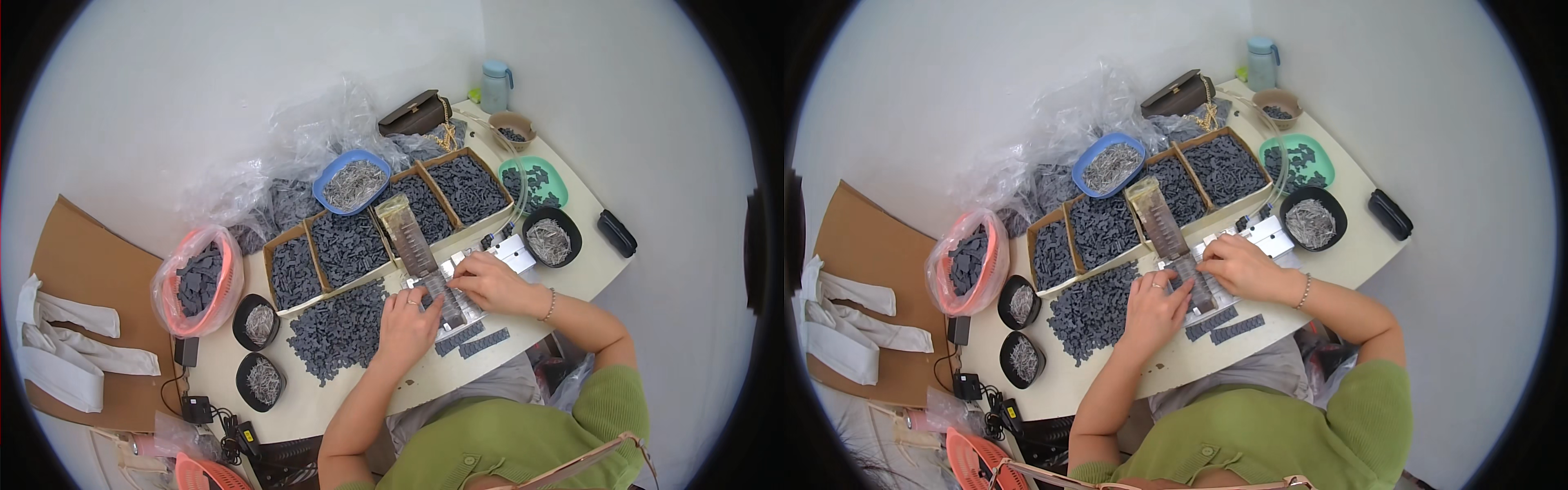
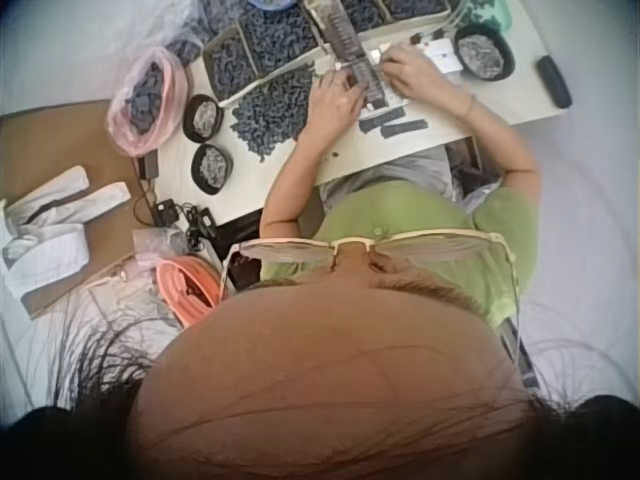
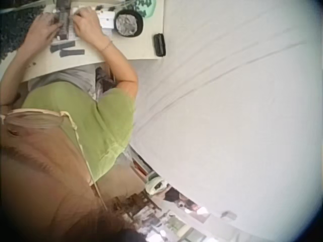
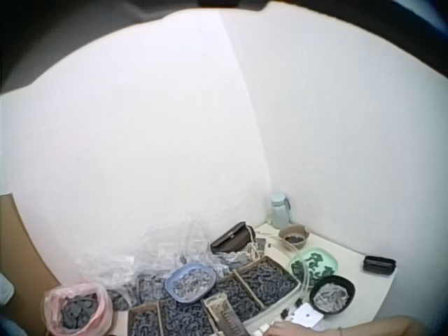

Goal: The person picks up small grey components and metal pieces from various containers and fits them into a jig on a workbench.

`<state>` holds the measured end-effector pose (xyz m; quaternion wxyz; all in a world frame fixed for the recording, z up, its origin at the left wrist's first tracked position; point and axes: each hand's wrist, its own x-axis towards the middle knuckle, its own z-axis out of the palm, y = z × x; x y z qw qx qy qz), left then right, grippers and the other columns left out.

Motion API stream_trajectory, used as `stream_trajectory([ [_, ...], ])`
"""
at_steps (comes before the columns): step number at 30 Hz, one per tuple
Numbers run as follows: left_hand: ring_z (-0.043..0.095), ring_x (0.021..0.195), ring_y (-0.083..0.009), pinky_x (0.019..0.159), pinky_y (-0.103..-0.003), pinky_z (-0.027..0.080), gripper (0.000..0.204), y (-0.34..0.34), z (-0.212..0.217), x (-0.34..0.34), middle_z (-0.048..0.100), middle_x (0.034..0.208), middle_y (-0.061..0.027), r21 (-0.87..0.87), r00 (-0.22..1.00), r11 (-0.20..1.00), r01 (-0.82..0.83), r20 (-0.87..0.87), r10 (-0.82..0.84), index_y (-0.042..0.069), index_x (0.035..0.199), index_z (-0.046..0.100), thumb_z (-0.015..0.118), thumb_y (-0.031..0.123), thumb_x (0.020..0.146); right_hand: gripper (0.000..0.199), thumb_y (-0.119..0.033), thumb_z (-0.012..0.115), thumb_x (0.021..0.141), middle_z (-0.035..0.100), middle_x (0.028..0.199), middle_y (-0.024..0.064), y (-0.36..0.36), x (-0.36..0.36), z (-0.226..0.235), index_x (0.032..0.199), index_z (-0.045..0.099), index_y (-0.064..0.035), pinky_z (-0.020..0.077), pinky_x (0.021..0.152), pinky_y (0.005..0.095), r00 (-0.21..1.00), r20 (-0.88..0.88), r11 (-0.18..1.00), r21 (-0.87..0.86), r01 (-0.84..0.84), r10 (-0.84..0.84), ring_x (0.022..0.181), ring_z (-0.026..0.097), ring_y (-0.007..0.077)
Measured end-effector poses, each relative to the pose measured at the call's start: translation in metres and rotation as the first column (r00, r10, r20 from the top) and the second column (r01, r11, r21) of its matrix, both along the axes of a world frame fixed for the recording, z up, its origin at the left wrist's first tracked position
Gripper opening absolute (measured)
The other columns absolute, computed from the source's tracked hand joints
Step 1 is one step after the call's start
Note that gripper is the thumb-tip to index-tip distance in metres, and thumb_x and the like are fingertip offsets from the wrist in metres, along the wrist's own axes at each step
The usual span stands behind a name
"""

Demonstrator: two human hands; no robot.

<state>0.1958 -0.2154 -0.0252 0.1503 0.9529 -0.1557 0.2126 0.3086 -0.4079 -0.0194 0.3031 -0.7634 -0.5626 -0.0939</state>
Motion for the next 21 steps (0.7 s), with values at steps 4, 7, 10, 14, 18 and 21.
stream_trajectory([
  [4,0.054,0.098,-0.0288,0.083,-0.040,0.040,0.027,0.005,0.002,-0.001,0.058,0.108,-0.0117,-0.054,0.998,0.998,0.008,-0.069,-0.012,0.015,0.105,0.072,0.070,0.018,0.078,0.023,-0.004,0.067,0.073,0.059,0.092,0.0057,0.002,0.000,-0.001,0.095,0.069,-0.0056,0.0459,0.078,0.0358,1.000,-0.011,1.000,-0.015,-0.006,0.006,0.090,0.056,0.0241],
  [7,0.053,0.101,-0.0301,0.087,-0.041,0.039,0.029,0.005,0.000,-0.001,0.057,0.111,-0.0134,-0.046,0.997,0.999,0.011,-0.082,-0.015,0.017,0.108,0.070,0.070,0.020,0.079,0.023,-0.005,0.067,0.073,0.059,0.092,0.0058,0.003,0.000,-0.001,0.096,0.069,-0.0056,0.0457,0.079,0.0358,1.000,-0.011,1.000,-0.016,-0.004,0.003,0.091,0.056,0.0240],
  [10,0.052,0.104,-0.0309,0.089,-0.042,0.038,0.033,0.005,0.002,-0.001,0.056,0.113,-0.0147,-0.007,0.997,1.000,0.014,-0.074,-0.015,0.017,0.112,0.068,0.070,0.021,0.079,0.023,-0.005,0.067,0.073,0.059,0.092,0.0057,0.005,0.002,0.000,0.096,0.069,-0.0057,0.0453,0.080,0.0358,1.000,-0.010,1.000,-0.019,0.001,-0.002,0.092,0.056,0.0241],
  [14,0.051,0.105,-0.0313,0.091,-0.042,0.037,0.033,0.006,0.005,-0.002,0.056,0.114,-0.0144,-0.049,0.997,0.999,0.007,-0.073,-0.011,0.016,0.114,0.067,0.067,0.016,0.081,0.024,-0.004,0.066,0.073,0.059,0.092,0.0057,0.005,0.004,-0.001,0.096,0.069,-0.0060,0.0449,0.081,0.0361,1.000,-0.024,0.999,-0.036,0.002,-0.003,0.092,0.056,0.0240],
  [18,0.053,0.099,-0.0303,0.085,-0.041,0.039,0.031,0.019,0.005,0.002,0.057,0.108,-0.0127,-0.225,0.998,0.973,-0.057,-0.009,0.057,0.011,0.109,0.067,0.065,0.006,0.079,0.025,-0.002,0.065,0.072,0.059,0.092,0.0055,0.003,0.003,0.000,0.096,0.070,-0.0069,0.0448,0.081,0.0362,1.000,-0.031,0.998,-0.055,-0.009,0.008,0.092,0.055,0.0240],
  [21,0.055,0.093,-0.0285,0.079,-0.039,0.040,0.028,0.024,0.002,0.005,0.059,0.098,-0.0097,-0.273,0.991,0.955,-0.113,0.038,0.128,0.006,0.101,0.069,0.064,-0.002,0.074,0.027,-0.003,0.065,0.071,0.059,0.093,0.0050,0.003,0.001,-0.002,0.097,0.070,-0.0079,0.0443,0.081,0.0358,0.999,-0.007,0.997,-0.065,-0.045,0.045,0.092,0.055,0.0237],
])
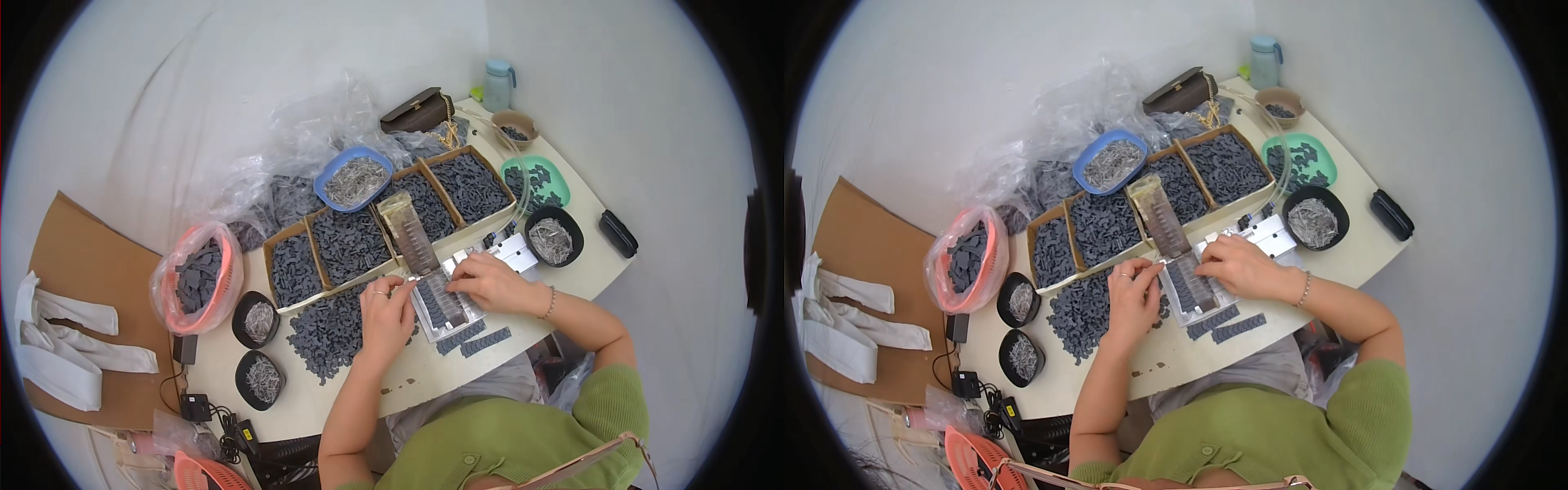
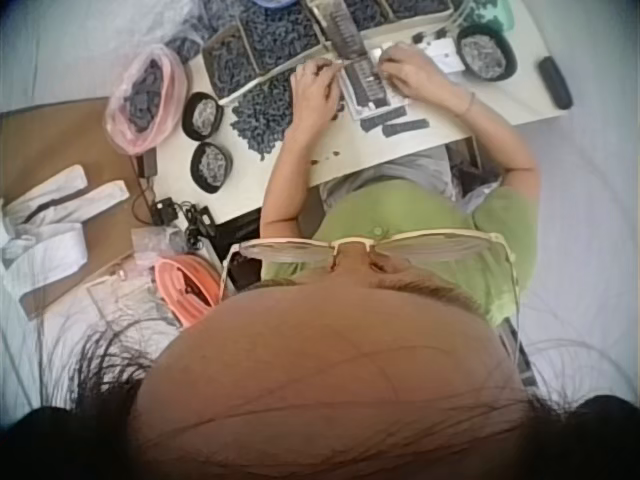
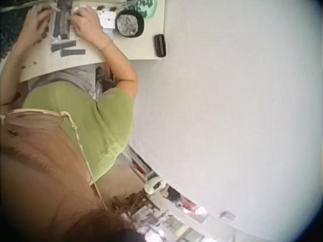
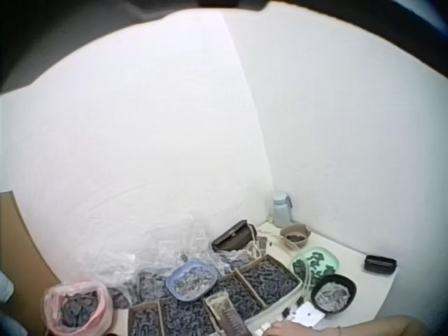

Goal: The person picks up small grey components and metal pieces from various containers and fits them into a jig on a workbench.

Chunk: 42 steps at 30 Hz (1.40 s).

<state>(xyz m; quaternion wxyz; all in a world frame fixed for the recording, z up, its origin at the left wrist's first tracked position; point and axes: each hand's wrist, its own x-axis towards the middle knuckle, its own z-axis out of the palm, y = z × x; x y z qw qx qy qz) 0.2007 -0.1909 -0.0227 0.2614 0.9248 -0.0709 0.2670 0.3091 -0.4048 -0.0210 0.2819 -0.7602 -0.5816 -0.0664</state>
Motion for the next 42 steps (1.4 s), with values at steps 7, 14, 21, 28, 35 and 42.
stream_trajectory([
  [7,0.055,0.090,-0.0263,0.078,-0.038,0.040,0.022,0.000,-0.004,-0.002,0.059,0.094,-0.0064,0.020,1.000,0.999,0.025,-0.006,-0.025,0.006,0.091,0.069,0.066,-0.002,0.071,0.030,-0.006,0.065,0.071,0.059,0.094,0.0032,0.004,-0.010,-0.006,0.101,0.069,-0.0095,0.0429,0.078,0.0343,0.993,0.121,0.999,-0.041,-0.005,0.010,0.090,0.055,0.0219],
  [14,0.057,0.086,-0.0259,0.076,-0.038,0.045,0.021,-0.008,-0.002,-0.003,0.061,0.091,-0.0062,0.048,0.984,0.983,0.179,0.012,-0.180,0.005,0.090,0.070,0.067,-0.001,0.070,0.013,-0.013,0.066,0.077,0.058,0.090,0.0048,0.020,-0.006,0.002,0.090,0.065,-0.0094,0.0426,0.077,0.0366,1.000,0.009,0.996,-0.087,0.027,-0.026,0.090,0.055,0.0240],
  [21,0.056,0.090,-0.0255,0.077,-0.037,0.044,0.025,-0.003,-0.003,-0.006,0.059,0.093,-0.0068,0.064,0.987,0.986,0.156,-0.041,-0.154,0.005,0.095,0.071,0.066,0.003,0.071,0.012,-0.016,0.068,0.078,0.058,0.086,0.0069,0.030,0.012,0.023,0.086,0.063,-0.0092,0.0439,0.078,0.0395,0.998,-0.063,0.989,-0.144,-0.015,0.006,0.088,0.057,0.0270],
  [28,0.055,0.090,-0.0250,0.075,-0.037,0.043,0.026,-0.007,-0.003,-0.006,0.058,0.094,-0.0071,0.123,0.980,0.974,0.191,-0.077,-0.183,0.006,0.098,0.070,0.065,0.003,0.072,0.012,-0.016,0.067,0.081,0.058,0.086,0.0082,0.037,0.010,0.003,0.086,0.060,-0.0077,0.0444,0.080,0.0393,0.993,-0.093,0.955,-0.280,-0.094,0.071,0.088,0.057,0.0283],
  [35,0.056,0.087,-0.0278,0.074,-0.038,0.045,0.030,-0.003,-0.001,0.000,0.057,0.093,-0.0093,0.123,0.960,0.956,0.267,-0.121,-0.252,0.009,0.099,0.069,0.065,0.000,0.070,0.013,-0.014,0.064,0.087,0.065,0.085,0.0123,0.026,0.015,0.022,0.093,0.058,-0.0030,0.0500,0.072,0.0378,0.875,-0.466,0.971,-0.238,0.015,-0.128,0.081,0.064,0.0280],
  [42,0.056,0.083,-0.0321,0.070,-0.042,0.046,0.031,0.015,0.024,0.035,0.051,0.089,-0.0111,0.191,0.783,0.809,0.555,-0.449,-0.431,0.011,0.098,0.060,0.064,-0.001,0.070,0.016,-0.010,0.066,0.085,0.069,0.087,0.0115,0.007,0.017,0.018,0.100,0.065,-0.0023,0.0529,0.070,0.0314,0.826,-0.561,0.987,-0.155,-0.045,-0.051,0.078,0.068,0.0214],
])
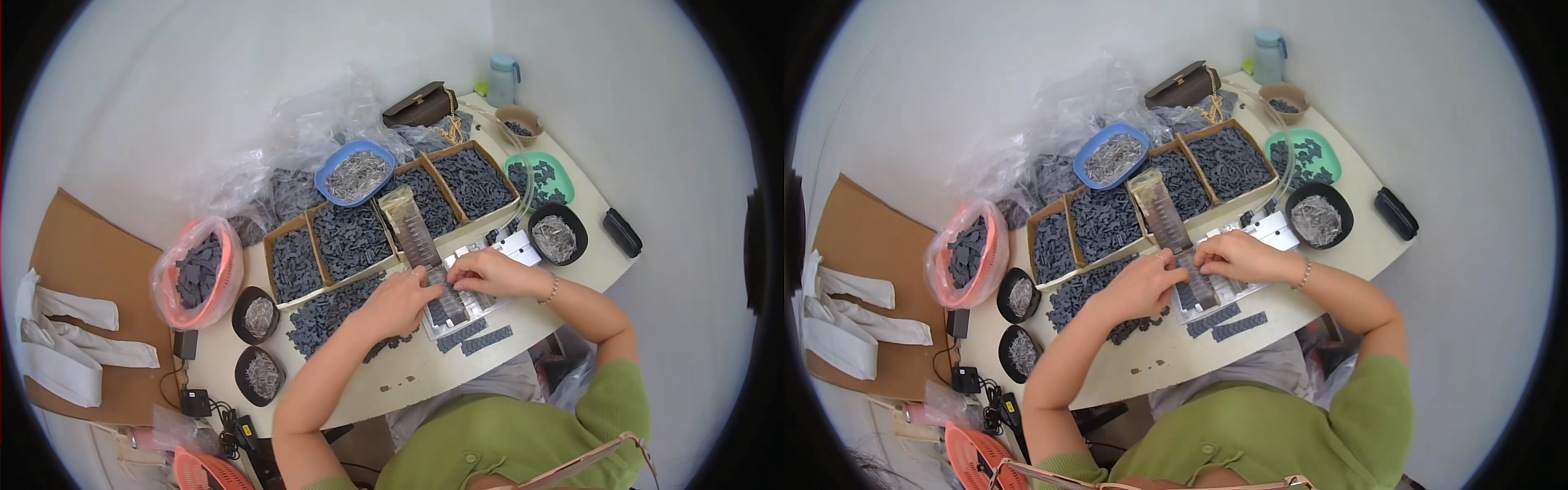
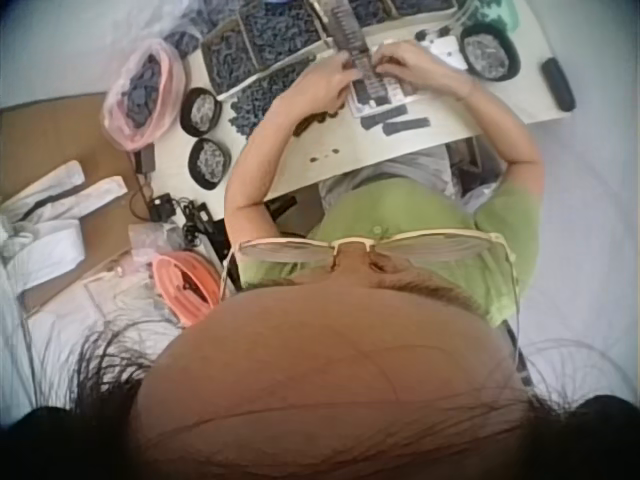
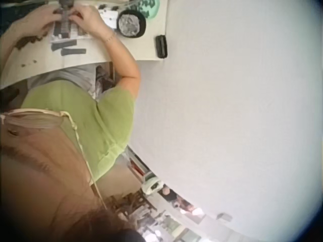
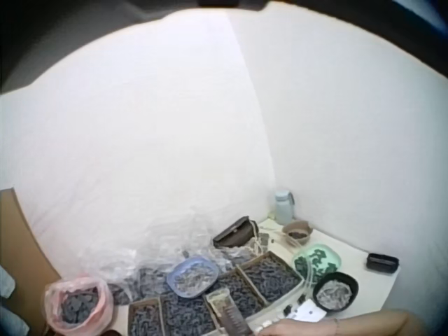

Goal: The person picks up small grey components and metal pieces from various containers and fits them into a jig on a workbench.

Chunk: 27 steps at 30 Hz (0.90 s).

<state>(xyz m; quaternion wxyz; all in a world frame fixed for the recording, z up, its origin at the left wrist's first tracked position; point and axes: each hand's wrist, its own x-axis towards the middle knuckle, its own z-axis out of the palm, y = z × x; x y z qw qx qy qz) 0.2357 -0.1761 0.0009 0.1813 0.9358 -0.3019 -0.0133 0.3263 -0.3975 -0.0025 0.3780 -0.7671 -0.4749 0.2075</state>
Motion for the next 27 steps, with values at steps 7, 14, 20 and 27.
stream_trajectory([
  [7,0.058,0.089,-0.0297,0.073,-0.042,0.048,0.033,0.004,0.015,0.030,0.051,0.089,-0.0098,0.121,0.965,0.968,0.218,-0.172,-0.196,0.013,0.099,0.060,0.071,0.003,0.069,0.018,-0.011,0.066,0.085,0.068,0.087,0.0108,-0.014,-0.012,0.000,0.101,0.066,-0.0029,0.0529,0.070,0.0322,0.996,-0.063,0.998,0.026,0.059,-0.057,0.079,0.068,0.0229],
  [14,0.056,0.087,-0.0291,0.073,-0.042,0.046,0.034,0.015,0.007,0.044,0.049,0.091,-0.0090,0.029,0.922,0.956,0.291,-0.276,-0.272,0.010,0.098,0.058,0.074,0.004,0.069,0.011,-0.012,0.065,0.085,0.057,0.082,0.0094,-0.012,-0.019,-0.011,0.093,0.062,-0.0064,0.0496,0.070,0.0380,0.976,0.215,0.991,0.132,-0.008,-0.021,0.078,0.060,0.0288],
  [20,0.056,0.085,-0.0309,0.072,-0.042,0.046,0.029,0.012,0.009,0.031,0.049,0.090,-0.0105,-0.060,0.956,0.978,0.201,-0.205,-0.209,0.009,0.095,0.059,0.072,0.005,0.070,0.011,-0.009,0.066,0.080,0.055,0.083,0.0083,-0.002,-0.020,-0.023,0.089,0.061,-0.0066,0.0496,0.070,0.0374,0.923,0.383,0.993,0.115,-0.001,-0.043,0.080,0.059,0.0275],
  [27,0.056,0.084,-0.0284,0.070,-0.041,0.046,0.031,0.014,0.003,0.037,0.049,0.092,-0.0083,-0.030,0.952,0.963,0.267,-0.149,-0.268,0.010,0.098,0.059,0.074,0.005,0.070,0.011,-0.009,0.058,0.073,0.055,0.081,0.0100,0.009,-0.020,-0.021,0.082,0.060,-0.0020,0.0497,0.072,0.0368,0.832,0.554,0.998,0.047,-0.037,0.005,0.081,0.059,0.0272],
])
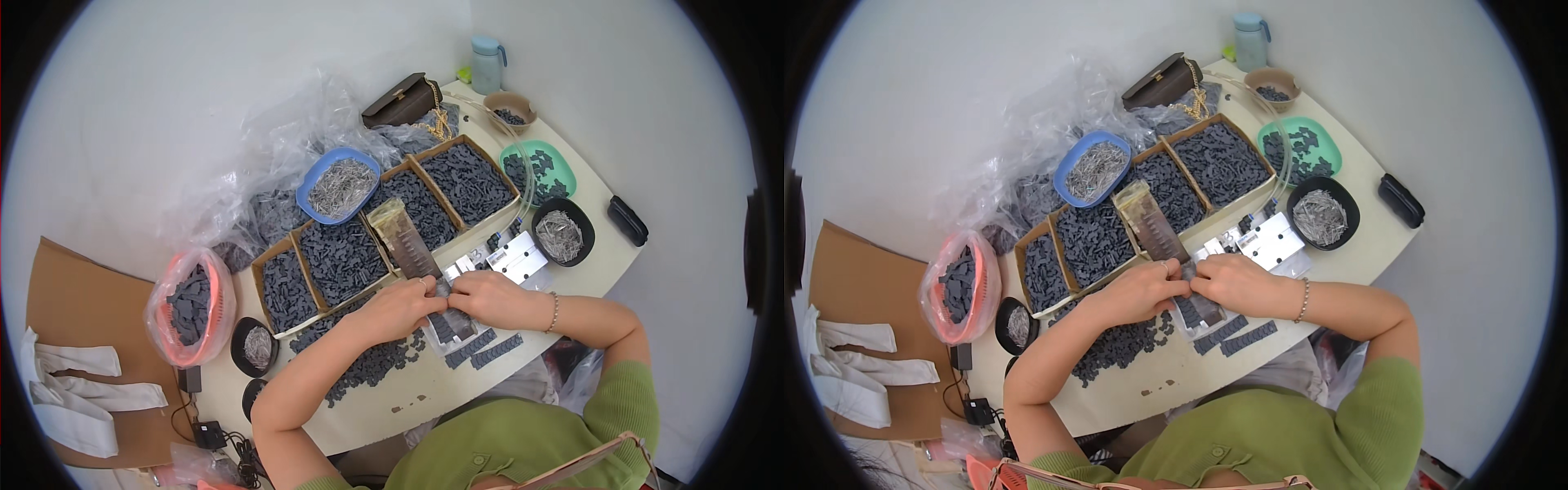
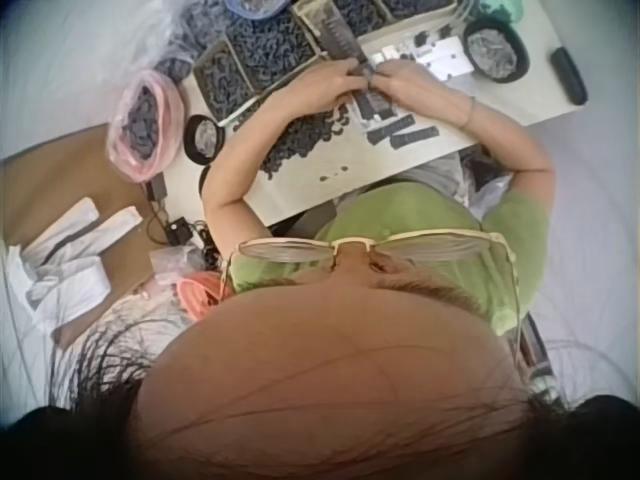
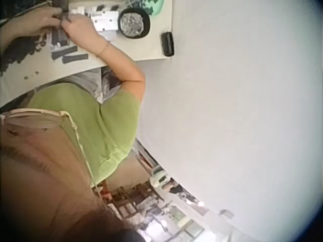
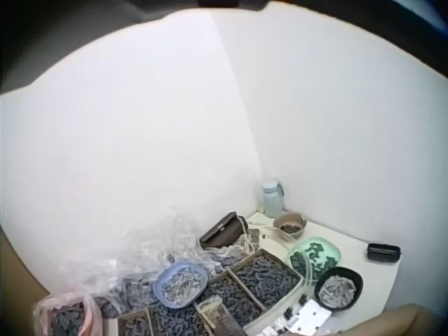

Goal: The person picks up small grey components and metal pieces from various containers and fits them into a jig on a workbench.

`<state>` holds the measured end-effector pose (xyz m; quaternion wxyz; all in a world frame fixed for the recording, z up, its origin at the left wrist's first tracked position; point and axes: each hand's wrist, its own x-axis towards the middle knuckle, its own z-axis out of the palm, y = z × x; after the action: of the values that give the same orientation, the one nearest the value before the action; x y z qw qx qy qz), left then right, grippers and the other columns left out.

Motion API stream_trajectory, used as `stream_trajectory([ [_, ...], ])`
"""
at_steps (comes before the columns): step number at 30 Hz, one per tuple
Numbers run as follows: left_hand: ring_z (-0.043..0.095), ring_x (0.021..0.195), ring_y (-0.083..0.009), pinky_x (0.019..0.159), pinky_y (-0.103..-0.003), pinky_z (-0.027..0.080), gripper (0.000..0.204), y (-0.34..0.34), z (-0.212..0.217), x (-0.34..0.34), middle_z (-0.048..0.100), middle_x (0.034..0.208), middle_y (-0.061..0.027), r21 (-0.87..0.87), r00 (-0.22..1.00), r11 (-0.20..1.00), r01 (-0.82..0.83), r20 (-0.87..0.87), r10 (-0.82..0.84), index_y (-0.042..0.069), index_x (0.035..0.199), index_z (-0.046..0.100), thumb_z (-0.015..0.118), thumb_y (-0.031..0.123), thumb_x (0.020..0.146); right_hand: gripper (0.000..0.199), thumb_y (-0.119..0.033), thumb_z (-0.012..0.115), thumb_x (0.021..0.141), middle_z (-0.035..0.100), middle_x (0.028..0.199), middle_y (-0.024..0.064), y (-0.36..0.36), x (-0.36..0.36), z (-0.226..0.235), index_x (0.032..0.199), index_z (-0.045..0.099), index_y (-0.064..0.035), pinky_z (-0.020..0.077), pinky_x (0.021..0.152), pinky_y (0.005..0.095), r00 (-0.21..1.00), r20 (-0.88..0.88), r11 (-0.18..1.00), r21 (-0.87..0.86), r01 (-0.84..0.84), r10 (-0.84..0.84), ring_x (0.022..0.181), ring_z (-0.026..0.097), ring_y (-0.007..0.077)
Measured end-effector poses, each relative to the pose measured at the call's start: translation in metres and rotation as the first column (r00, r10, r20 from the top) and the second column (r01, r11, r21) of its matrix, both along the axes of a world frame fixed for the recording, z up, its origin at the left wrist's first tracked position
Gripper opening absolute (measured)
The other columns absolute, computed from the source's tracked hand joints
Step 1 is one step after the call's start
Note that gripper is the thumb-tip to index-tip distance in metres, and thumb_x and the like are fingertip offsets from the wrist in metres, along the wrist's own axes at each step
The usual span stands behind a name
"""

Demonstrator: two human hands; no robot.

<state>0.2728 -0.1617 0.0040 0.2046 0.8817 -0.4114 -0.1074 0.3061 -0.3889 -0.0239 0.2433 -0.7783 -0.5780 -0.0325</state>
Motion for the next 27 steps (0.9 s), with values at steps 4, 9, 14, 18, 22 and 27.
stream_trajectory([
  [4,0.056,0.084,-0.0284,0.070,-0.041,0.046,0.031,0.001,0.000,0.000,0.049,0.092,-0.0080,-0.013,1.000,1.000,0.002,-0.002,-0.002,0.010,0.097,0.059,0.074,0.005,0.071,0.010,-0.009,0.058,0.073,0.055,0.081,0.0098,0.003,0.001,-0.002,0.080,0.060,-0.0018,0.0493,0.073,0.0359,1.000,0.012,1.000,0.020,-0.015,0.015,0.080,0.059,0.0266],
  [9,0.056,0.082,-0.0287,0.069,-0.041,0.046,0.031,0.001,0.000,-0.002,0.049,0.091,-0.0078,-0.014,1.000,1.000,-0.004,0.014,0.004,0.010,0.098,0.060,0.074,0.005,0.071,0.009,-0.008,0.062,0.073,0.055,0.081,0.0094,0.004,0.002,-0.006,0.079,0.060,-0.0023,0.0489,0.072,0.0363,1.000,-0.017,0.998,0.055,-0.018,0.019,0.079,0.058,0.0264],
  [14,0.056,0.081,-0.0288,0.068,-0.040,0.046,0.032,0.001,0.000,-0.002,0.050,0.091,-0.0076,-0.036,0.999,0.999,0.000,0.039,0.001,0.010,0.098,0.059,0.074,0.005,0.070,0.009,-0.008,0.065,0.073,0.055,0.081,0.0089,0.005,0.002,-0.007,0.079,0.060,-0.0022,0.0485,0.070,0.0366,0.999,-0.030,0.998,0.066,-0.013,0.015,0.078,0.057,0.0267],
  [18,0.057,0.081,-0.0288,0.068,-0.041,0.046,0.032,0.002,-0.001,-0.003,0.050,0.092,-0.0080,-0.044,0.999,0.999,-0.004,0.043,0.006,0.010,0.097,0.059,0.075,0.006,0.069,0.010,-0.007,0.066,0.074,0.055,0.080,0.0087,0.006,0.002,-0.008,0.080,0.060,-0.0022,0.0481,0.070,0.0363,0.999,-0.045,0.996,0.084,-0.022,0.026,0.078,0.057,0.0267],
  [22,0.056,0.083,-0.0290,0.071,-0.041,0.046,0.029,0.002,0.000,-0.005,0.049,0.092,-0.0088,-0.041,1.000,0.999,-0.025,0.009,0.025,0.010,0.095,0.058,0.074,0.007,0.070,0.011,-0.007,0.067,0.074,0.055,0.080,0.0085,0.007,0.001,-0.013,0.082,0.060,-0.0023,0.0479,0.070,0.0359,0.999,-0.034,0.993,0.120,-0.016,0.021,0.078,0.057,0.0264],
  [27,0.057,0.084,-0.0299,0.072,-0.041,0.046,0.030,0.004,0.001,-0.009,0.050,0.093,-0.0089,-0.025,0.998,0.997,-0.070,0.005,0.070,0.010,0.096,0.059,0.074,0.008,0.071,0.012,-0.008,0.067,0.074,0.055,0.081,0.0082,0.007,-0.001,-0.016,0.084,0.061,-0.0027,0.0481,0.071,0.0353,0.999,-0.034,0.987,0.161,-0.008,0.013,0.078,0.057,0.0258],
])
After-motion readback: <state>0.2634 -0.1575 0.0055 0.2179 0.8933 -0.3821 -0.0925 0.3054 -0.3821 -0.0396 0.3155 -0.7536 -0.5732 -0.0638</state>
